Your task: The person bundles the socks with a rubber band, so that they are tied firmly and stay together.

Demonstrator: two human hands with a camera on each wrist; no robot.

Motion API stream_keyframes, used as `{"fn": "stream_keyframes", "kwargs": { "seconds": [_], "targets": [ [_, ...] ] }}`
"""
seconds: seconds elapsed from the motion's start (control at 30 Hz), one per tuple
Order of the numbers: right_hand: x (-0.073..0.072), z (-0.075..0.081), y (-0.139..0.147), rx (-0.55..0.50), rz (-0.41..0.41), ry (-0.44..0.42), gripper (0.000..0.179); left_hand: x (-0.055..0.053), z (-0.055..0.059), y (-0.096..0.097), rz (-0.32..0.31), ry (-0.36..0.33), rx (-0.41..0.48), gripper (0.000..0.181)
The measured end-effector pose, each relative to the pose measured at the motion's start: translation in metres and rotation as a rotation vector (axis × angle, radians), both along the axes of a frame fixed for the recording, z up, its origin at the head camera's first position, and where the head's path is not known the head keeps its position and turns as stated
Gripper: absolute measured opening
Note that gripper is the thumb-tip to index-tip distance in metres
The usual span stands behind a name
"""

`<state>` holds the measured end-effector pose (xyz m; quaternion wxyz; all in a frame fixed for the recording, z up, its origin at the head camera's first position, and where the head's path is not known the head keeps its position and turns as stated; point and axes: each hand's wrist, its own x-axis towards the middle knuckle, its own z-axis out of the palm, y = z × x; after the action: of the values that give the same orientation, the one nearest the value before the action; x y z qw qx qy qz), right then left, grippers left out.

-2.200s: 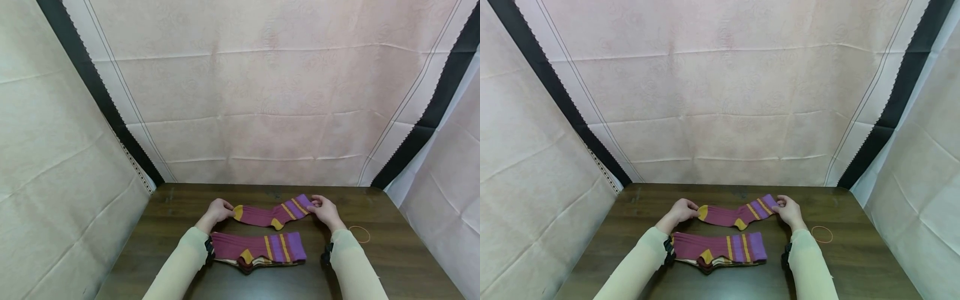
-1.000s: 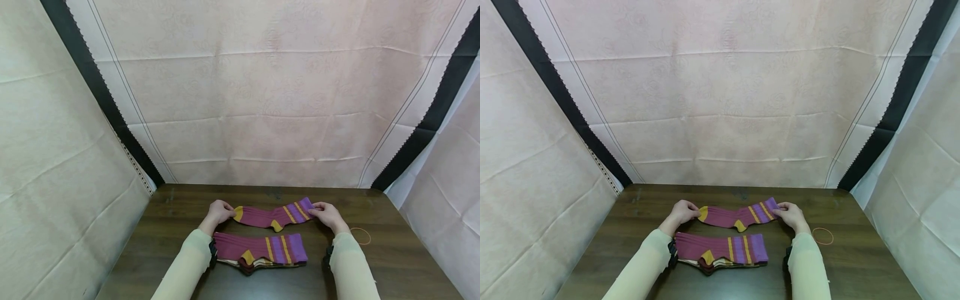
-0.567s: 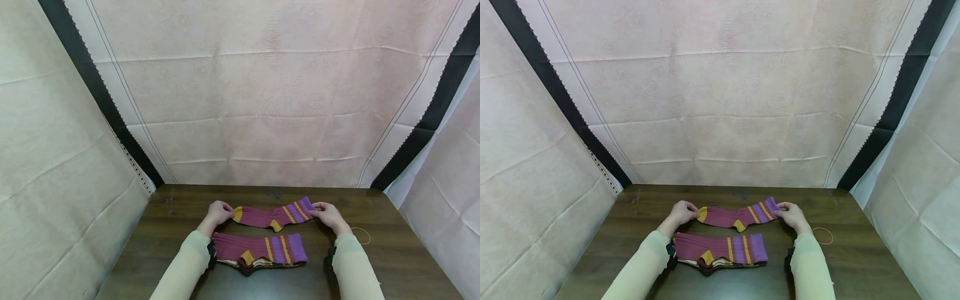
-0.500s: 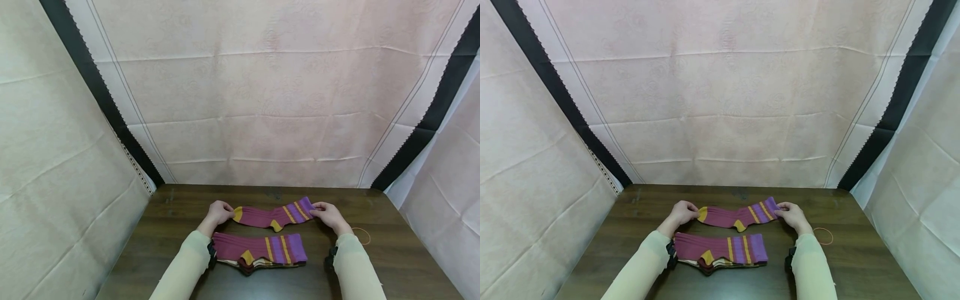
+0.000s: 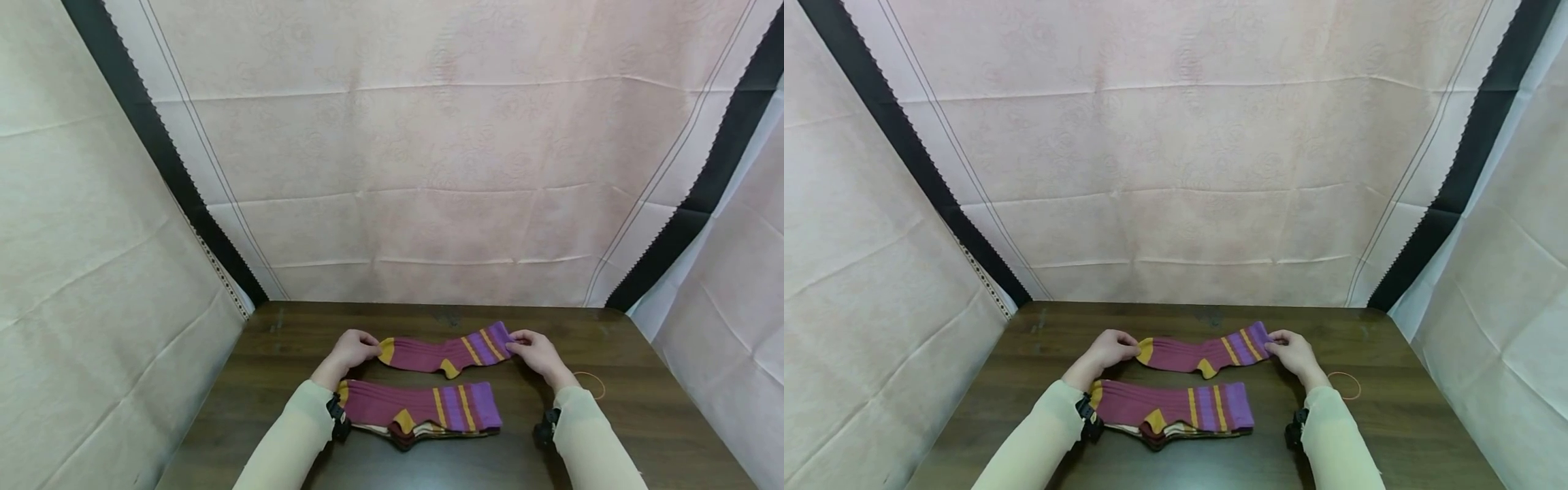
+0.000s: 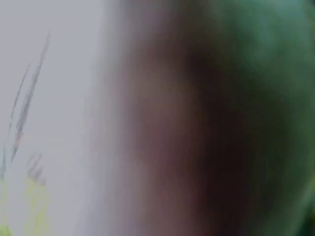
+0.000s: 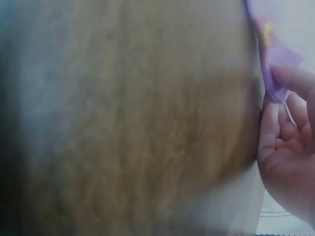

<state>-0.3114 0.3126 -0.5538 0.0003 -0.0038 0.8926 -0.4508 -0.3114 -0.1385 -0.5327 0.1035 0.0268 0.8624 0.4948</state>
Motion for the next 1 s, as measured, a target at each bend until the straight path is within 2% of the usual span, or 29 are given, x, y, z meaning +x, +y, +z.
{"fn": "stream_keyframes", "kwargs": {
  "seconds": [0.13,0.3,0.4,0.53,0.7,1.0],
  "targets": [
    [0.001,0.002,-0.002,-0.031,-0.010,-0.001,0.030,0.002,0.000,-0.001,-0.015,-0.044,0.095,0.018],
    [0.004,0.008,-0.008,-0.175,-0.003,-0.014,0.034,0.006,-0.002,-0.001,-0.034,-0.078,0.206,0.019],
    [0.006,0.012,-0.011,-0.258,0.000,-0.030,0.038,0.007,-0.002,-0.001,-0.037,-0.063,0.238,0.019],
    [0.011,0.018,-0.014,-0.313,-0.016,-0.052,0.039,0.008,0.002,-0.001,-0.030,-0.047,0.281,0.020],
    [0.017,0.025,-0.019,-0.358,-0.018,-0.055,0.039,0.008,0.009,-0.001,-0.004,-0.026,0.350,0.019],
    [0.027,0.037,-0.022,-0.501,0.033,-0.036,0.037,0.011,0.023,-0.006,0.070,-0.013,0.470,0.020]
  ]
}}
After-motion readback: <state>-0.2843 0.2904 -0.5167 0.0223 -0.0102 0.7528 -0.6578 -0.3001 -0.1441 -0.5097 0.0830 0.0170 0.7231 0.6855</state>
